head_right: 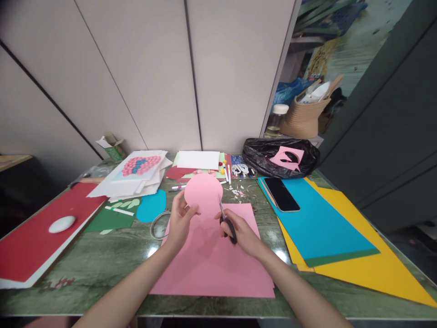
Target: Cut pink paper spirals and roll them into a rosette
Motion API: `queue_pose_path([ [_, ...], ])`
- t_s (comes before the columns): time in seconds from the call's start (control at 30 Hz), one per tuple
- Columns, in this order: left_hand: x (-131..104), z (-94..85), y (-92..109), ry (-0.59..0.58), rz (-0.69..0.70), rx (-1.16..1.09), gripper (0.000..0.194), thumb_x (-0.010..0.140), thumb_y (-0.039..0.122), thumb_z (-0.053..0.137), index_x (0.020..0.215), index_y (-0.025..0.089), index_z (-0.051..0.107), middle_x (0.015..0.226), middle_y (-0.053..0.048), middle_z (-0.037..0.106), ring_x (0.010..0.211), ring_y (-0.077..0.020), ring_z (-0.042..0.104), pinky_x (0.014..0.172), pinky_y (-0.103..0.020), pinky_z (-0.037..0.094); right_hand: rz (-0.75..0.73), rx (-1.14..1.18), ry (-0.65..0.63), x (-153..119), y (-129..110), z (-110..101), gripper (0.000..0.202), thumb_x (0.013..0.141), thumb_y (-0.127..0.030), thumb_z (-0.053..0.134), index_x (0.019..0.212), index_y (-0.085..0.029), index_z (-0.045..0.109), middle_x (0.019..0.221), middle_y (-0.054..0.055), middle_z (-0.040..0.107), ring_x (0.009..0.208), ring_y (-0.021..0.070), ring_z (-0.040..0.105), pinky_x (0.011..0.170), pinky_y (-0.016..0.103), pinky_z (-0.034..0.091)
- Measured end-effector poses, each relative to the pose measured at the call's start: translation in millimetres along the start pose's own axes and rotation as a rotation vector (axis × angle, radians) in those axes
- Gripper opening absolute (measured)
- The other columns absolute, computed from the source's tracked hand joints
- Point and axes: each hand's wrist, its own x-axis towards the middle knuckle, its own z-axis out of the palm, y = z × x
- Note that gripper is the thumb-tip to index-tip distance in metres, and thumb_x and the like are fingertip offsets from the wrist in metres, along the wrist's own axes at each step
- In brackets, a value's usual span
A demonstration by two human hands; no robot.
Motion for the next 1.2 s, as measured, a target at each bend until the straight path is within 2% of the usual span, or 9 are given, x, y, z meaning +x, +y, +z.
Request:
queue_pose_path([
  [0.13, -2.0, 0.6, -2.4, -0.061, -0.052, -0.005, 0.058, 0.075, 0.03, 0.068, 0.126, 0.028, 0.039, 0.109, -0.006, 0.062, 0.082, -0.0161, 0.061, 0.063, -0.026, 0.052, 0.003, 0.0, 0.04, -0.1, -2.6, -3.2, 0.03, 0.091, -0.048, 0.044, 0.101, -0.02, 0.049, 0.065, -0.003, 0.05, 0.044, 0.0072, 0.037, 0.043, 0.023, 0.024],
  [0.27, -4.3, 3.9, -4.7, -0.091, -0.067, -0.012, 0.061, 0.073, 0.031, 0.07, 0.125, 0.028, 0.039, 0.104, -0.004, 0.061, 0.072, -0.0137, 0.06, 0.063, -0.027, 0.053, 0.02, -0.026, 0.062, -0.6, -5.1, -4.2, 0.032, 0.09, -0.05, 0.045, 0.102, -0.02, 0.048, 0.065, -0.004, 0.05, 0.045, 0.0079, 0.037, 0.043, 0.023, 0.025],
  [0.6, -6.7, 4.8, -4.7, -0.077, -0.075, 0.014, 0.06, 0.076, 0.028, 0.067, 0.128, 0.028, 0.037, 0.107, -0.005, 0.058, 0.069, -0.0118, 0.06, 0.061, -0.027, 0.054, -0.001, -0.074, 0.088, -1.2, -8.9, -1.4, 0.033, 0.088, -0.052, 0.048, 0.098, -0.02, 0.05, 0.062, -0.005, 0.046, 0.049, 0.0083, 0.032, 0.048, 0.025, 0.026],
  [0.9, -7.6, 6.2, -2.2, -0.065, -0.073, 0.01, 0.059, 0.075, 0.03, 0.067, 0.126, 0.027, 0.038, 0.108, -0.006, 0.056, 0.075, -0.0137, 0.06, 0.06, -0.026, 0.054, 0.034, -0.08, 0.127, 1.7, -7.2, -0.9, 0.03, 0.088, -0.048, 0.049, 0.098, -0.019, 0.05, 0.058, -0.007, 0.039, 0.051, 0.009, 0.031, 0.049, 0.024, 0.026],
  [1.2, -6.5, 4.5, -4.6, -0.061, -0.048, 0.005, 0.055, 0.078, 0.028, 0.065, 0.125, 0.024, 0.037, 0.107, -0.005, 0.055, 0.074, -0.0115, 0.059, 0.061, -0.025, 0.053, 0.034, -0.072, 0.156, 2.4, 1.2, -2.2, 0.026, 0.085, -0.036, 0.055, 0.103, -0.018, 0.05, 0.065, -0.005, 0.04, 0.06, 0.0097, 0.039, 0.054, 0.024, 0.031],
])
